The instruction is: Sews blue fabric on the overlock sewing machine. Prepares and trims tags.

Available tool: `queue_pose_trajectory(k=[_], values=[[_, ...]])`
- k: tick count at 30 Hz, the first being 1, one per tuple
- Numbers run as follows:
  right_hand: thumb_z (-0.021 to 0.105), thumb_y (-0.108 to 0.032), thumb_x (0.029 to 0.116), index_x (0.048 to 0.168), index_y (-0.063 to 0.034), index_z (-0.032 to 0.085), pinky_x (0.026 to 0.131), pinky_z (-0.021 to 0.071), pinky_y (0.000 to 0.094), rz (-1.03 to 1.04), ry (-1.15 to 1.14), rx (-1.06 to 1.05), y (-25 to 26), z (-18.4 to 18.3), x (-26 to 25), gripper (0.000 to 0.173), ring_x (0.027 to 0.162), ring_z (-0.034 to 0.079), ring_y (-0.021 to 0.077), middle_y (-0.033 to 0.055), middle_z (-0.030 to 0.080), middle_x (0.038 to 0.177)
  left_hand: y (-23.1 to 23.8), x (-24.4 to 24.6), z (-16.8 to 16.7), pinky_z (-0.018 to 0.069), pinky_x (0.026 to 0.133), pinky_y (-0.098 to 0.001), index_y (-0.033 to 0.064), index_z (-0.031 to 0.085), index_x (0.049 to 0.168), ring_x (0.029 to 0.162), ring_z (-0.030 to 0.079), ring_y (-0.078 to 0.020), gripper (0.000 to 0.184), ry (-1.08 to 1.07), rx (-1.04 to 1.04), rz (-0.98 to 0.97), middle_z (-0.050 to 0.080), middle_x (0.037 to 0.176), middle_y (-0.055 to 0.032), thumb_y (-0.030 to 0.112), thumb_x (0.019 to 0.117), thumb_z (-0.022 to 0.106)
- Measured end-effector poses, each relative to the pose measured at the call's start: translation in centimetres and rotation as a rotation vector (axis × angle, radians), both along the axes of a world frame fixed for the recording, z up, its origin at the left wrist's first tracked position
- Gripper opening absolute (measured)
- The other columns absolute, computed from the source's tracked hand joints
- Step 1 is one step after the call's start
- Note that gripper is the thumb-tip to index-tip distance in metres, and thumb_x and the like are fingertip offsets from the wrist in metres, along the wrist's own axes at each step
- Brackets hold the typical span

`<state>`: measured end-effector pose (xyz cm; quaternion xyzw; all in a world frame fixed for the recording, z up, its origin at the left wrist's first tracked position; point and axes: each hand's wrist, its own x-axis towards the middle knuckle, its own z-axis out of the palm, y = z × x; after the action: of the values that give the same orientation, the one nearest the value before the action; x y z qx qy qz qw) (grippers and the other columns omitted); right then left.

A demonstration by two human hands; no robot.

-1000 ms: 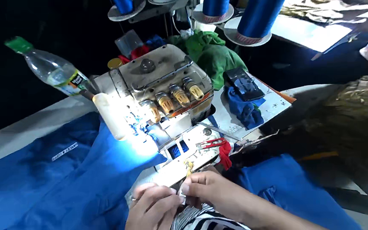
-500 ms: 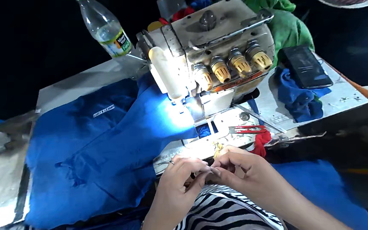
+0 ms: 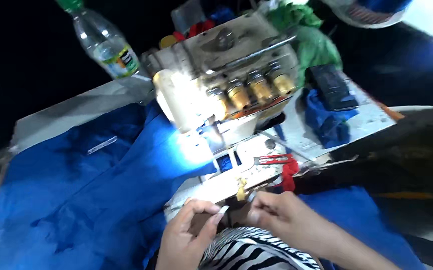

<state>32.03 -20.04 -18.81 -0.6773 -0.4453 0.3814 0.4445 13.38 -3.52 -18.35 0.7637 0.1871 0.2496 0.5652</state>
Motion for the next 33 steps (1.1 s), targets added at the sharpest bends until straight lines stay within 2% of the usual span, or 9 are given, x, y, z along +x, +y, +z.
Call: queue_pose_trajectory(k=[1,3,6,11,16,19,22,26,33], values=[[0.059,-0.051,0.0997,0.104,-0.0073,0.070,0.065,0.0564,0.0332,0.012,-0.036,0.014,0.1,0.0,-0.2,0.046,0.072,0.065,0.0099,0.0028,0.067,0.082,-0.1,0.1,0.2,0.0595,0.081,-0.0207,0.0163,0.070,0.106,0.091,0.068,-0.0030,0.011,0.014,-0.015,-0.013,0.072,0.101,0.0062,0.016,0.0950,0.072],[0.066,-0.042,0.0982,0.120,-0.0036,0.067,0.087,0.0569,0.0384,0.066,-0.028,0.100,0.6,0.2,-0.5,0.044,0.098,0.066,0.0188,0.0123,0.067,0.108,-0.3,0.4,0.2,0.0583,0.083,-0.0207,0.0171,0.069,0.106,0.093,0.067,-0.0014,0.012,0.026,-0.009,-0.050,0.071,0.101,0.0078,0.013,0.0946,0.071],[0.068,-0.029,0.0990,0.115,-0.0006,0.068,0.078,0.0546,0.0252,0.034,0.104,0.189,1.7,0.8,-1.3,0.032,0.087,0.063,0.0108,0.0117,0.065,0.104,-1.0,1.2,0.5,0.0575,0.088,-0.0222,0.0138,0.070,0.105,0.096,0.067,-0.0011,0.010,-0.007,-0.002,-0.083,0.072,0.103,0.0080,0.013,0.0956,0.070],[0.067,-0.023,0.0999,0.102,-0.0016,0.069,0.070,0.0514,0.0169,-0.045,0.212,0.162,2.4,1.0,-1.5,0.021,0.076,0.062,0.0012,0.0035,0.068,0.089,-0.6,1.0,0.3,0.0576,0.085,-0.0207,0.0106,0.069,0.104,0.094,0.067,-0.0007,0.013,0.045,0.027,-0.064,0.071,0.100,0.0057,0.005,0.0916,0.071],[0.066,-0.023,0.1001,0.098,-0.0031,0.071,0.068,0.0516,0.0146,-0.131,0.160,0.257,2.8,0.6,-2.0,0.020,0.076,0.061,-0.0006,0.0011,0.068,0.087,-1.2,1.5,0.6,0.0595,0.087,-0.0250,0.0011,0.065,0.118,0.097,0.070,-0.0068,0.023,0.090,-0.137,0.016,0.073,0.109,-0.0002,0.007,0.0953,0.065],[0.068,-0.030,0.0992,0.099,-0.0135,0.074,0.066,0.0549,0.0151,-0.204,0.064,0.253,3.0,-0.1,-2.2,0.017,0.075,0.064,-0.0014,-0.0059,0.070,0.089,-1.6,1.6,-0.1,0.0602,0.082,-0.0241,0.0061,0.076,0.102,0.090,0.071,-0.0080,0.012,0.050,-0.257,0.119,0.076,0.099,-0.0011,0.014,0.0954,0.069],[0.061,-0.037,0.1020,0.100,-0.0258,0.074,0.060,0.0544,0.0177,-0.233,-0.047,0.171,2.7,-0.5,-1.9,0.017,0.071,0.063,-0.0019,-0.0136,0.069,0.087,-1.3,1.4,-0.5,0.0593,0.079,-0.0243,0.0096,0.076,0.099,0.086,0.070,-0.0089,0.014,0.039,-0.235,0.130,0.075,0.095,-0.0011,0.022,0.0958,0.070],[0.061,-0.037,0.1017,0.099,-0.0236,0.074,0.059,0.0523,0.0145,-0.223,0.032,0.194,2.8,-0.1,-2.1,0.018,0.070,0.063,-0.0011,-0.0117,0.068,0.084,-1.3,1.3,-0.1,0.0564,0.071,-0.0190,0.0138,0.076,0.095,0.082,0.068,-0.0039,0.010,0.087,-0.158,0.156,0.074,0.093,0.0035,0.022,0.0929,0.071],[0.070,-0.030,0.0955,0.096,-0.0223,0.074,0.061,0.0564,0.0155,-0.243,0.031,0.179,3.1,-0.1,-2.6,0.009,0.072,0.067,0.0008,-0.0106,0.071,0.083,-1.6,1.3,-0.1,0.0586,0.075,-0.0214,0.0160,0.074,0.100,0.090,0.070,-0.0071,0.013,0.094,-0.098,0.151,0.073,0.098,0.0032,0.027,0.0928,0.072]])
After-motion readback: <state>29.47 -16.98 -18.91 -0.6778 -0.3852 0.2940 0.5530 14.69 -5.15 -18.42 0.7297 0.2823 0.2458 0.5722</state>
